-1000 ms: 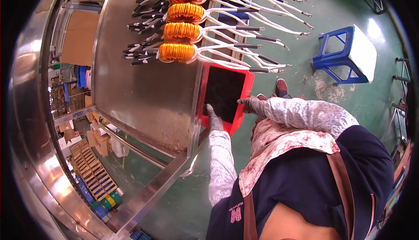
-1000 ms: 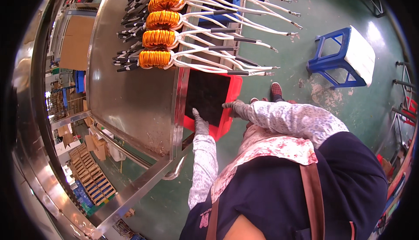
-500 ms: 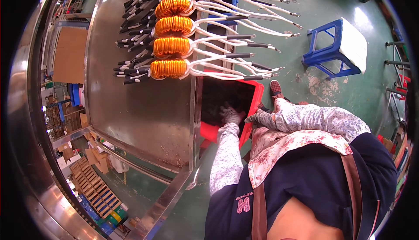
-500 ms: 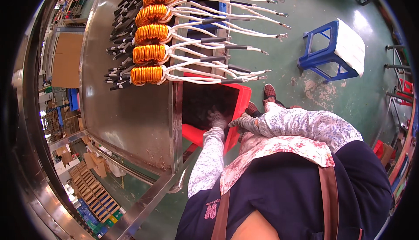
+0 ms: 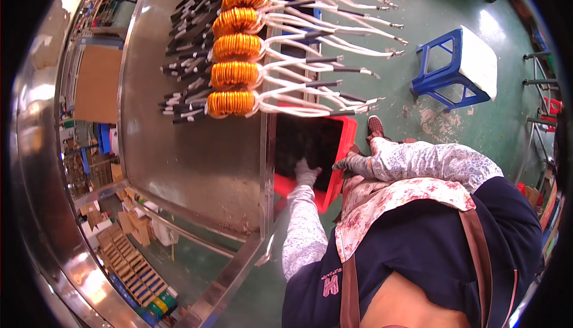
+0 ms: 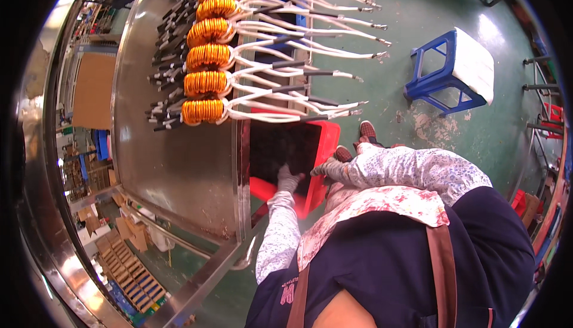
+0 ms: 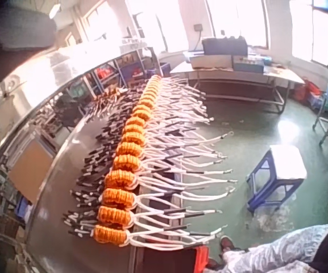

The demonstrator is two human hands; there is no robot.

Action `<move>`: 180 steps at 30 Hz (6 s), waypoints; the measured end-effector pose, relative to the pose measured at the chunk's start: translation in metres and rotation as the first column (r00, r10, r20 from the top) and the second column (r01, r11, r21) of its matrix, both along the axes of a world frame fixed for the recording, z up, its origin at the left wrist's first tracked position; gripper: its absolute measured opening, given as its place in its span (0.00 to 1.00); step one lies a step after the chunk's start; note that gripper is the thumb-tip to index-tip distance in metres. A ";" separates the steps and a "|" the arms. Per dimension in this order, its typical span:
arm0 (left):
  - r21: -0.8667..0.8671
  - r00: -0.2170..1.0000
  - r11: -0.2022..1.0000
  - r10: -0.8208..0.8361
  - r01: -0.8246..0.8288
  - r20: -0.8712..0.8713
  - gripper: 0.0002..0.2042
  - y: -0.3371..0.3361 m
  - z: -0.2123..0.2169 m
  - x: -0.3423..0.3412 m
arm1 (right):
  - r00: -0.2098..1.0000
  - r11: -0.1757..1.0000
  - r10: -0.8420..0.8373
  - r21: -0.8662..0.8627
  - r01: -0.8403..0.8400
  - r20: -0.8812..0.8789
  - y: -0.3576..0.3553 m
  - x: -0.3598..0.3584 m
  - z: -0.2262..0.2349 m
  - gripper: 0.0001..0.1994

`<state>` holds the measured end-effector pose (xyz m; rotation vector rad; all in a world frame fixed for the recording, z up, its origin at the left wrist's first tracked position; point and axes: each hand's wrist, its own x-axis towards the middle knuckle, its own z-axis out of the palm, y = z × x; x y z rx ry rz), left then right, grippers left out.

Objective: The person works in a factory setting, handling electrical components with copper windings. They use pliers to manipulate wires and black plastic sleeves, then move to a table to pick up more sleeves. The person puts on gloves and continues to attach black sleeves to the ends of the white wires on the components, working through a batch of items.

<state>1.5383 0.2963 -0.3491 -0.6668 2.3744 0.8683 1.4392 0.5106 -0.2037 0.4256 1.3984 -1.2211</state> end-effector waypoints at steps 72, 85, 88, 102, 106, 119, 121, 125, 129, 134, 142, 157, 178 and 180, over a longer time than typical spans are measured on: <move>0.912 0.426 -0.202 0.834 -0.357 0.351 0.13 0.006 0.151 -0.057 | -0.326 0.364 0.754 0.776 -0.514 -0.570 -0.131 -0.010 0.039 0.31; 0.947 0.721 -0.033 0.640 -0.321 0.266 0.10 0.099 0.202 -0.010 | 0.944 0.741 0.051 -0.621 -0.254 -0.325 -0.005 -0.056 0.080 0.23; 0.924 0.754 -0.207 0.534 -0.321 0.381 0.17 0.149 0.248 -0.004 | 0.962 0.657 0.196 -0.703 -0.272 -0.189 0.022 -0.047 0.094 0.22; 0.969 0.820 0.128 0.562 -0.213 0.106 0.12 0.217 0.258 -0.038 | 0.815 0.784 0.062 -0.477 -0.397 -0.576 0.123 -0.042 0.151 0.16; 0.971 0.837 0.159 0.543 -0.180 0.066 0.11 0.232 0.243 -0.056 | 0.852 0.845 -0.157 -0.515 -0.146 -0.499 0.134 -0.054 0.117 0.18; 0.866 0.838 0.418 0.546 -0.274 0.002 0.07 0.275 0.218 -0.110 | 0.650 0.507 -0.744 -0.501 0.701 0.157 0.181 -0.096 0.083 0.14; 0.868 0.874 0.377 0.470 -0.323 0.121 0.09 0.263 0.181 -0.103 | 0.558 0.394 -0.780 -0.470 0.790 0.284 0.195 -0.115 0.082 0.13; 0.876 0.616 0.109 0.751 -0.471 0.238 0.07 0.222 0.156 -0.113 | 0.703 0.438 -0.608 -0.582 0.685 0.370 0.220 -0.132 0.082 0.11; 0.799 0.433 0.118 0.881 -0.589 0.189 0.06 0.196 0.148 -0.138 | 0.873 0.687 -0.397 -0.539 0.487 0.283 0.233 -0.129 0.083 0.09; 0.848 0.466 0.158 0.877 -0.506 0.114 0.04 0.205 0.172 -0.155 | 0.905 0.792 -0.375 -0.439 0.425 0.201 0.240 -0.116 0.086 0.06; 0.933 0.726 0.296 0.686 -0.206 -0.058 0.10 0.219 0.227 -0.121 | 0.944 0.953 -0.192 -0.281 0.113 -0.269 0.267 -0.096 0.056 0.19; 0.935 0.808 0.334 0.579 -0.115 -0.107 0.08 0.224 0.259 -0.135 | 0.948 0.916 -0.282 -0.336 0.220 -0.146 0.266 -0.072 0.127 0.13; 0.944 0.624 0.296 0.768 -0.143 -0.146 0.08 0.248 0.262 -0.131 | 0.531 0.724 0.183 -0.479 0.496 0.827 0.221 -0.116 0.122 0.14; 0.951 0.628 0.287 0.763 -0.118 -0.152 0.09 0.246 0.262 -0.133 | 0.551 0.716 0.172 -0.487 0.500 0.817 0.219 -0.114 0.126 0.15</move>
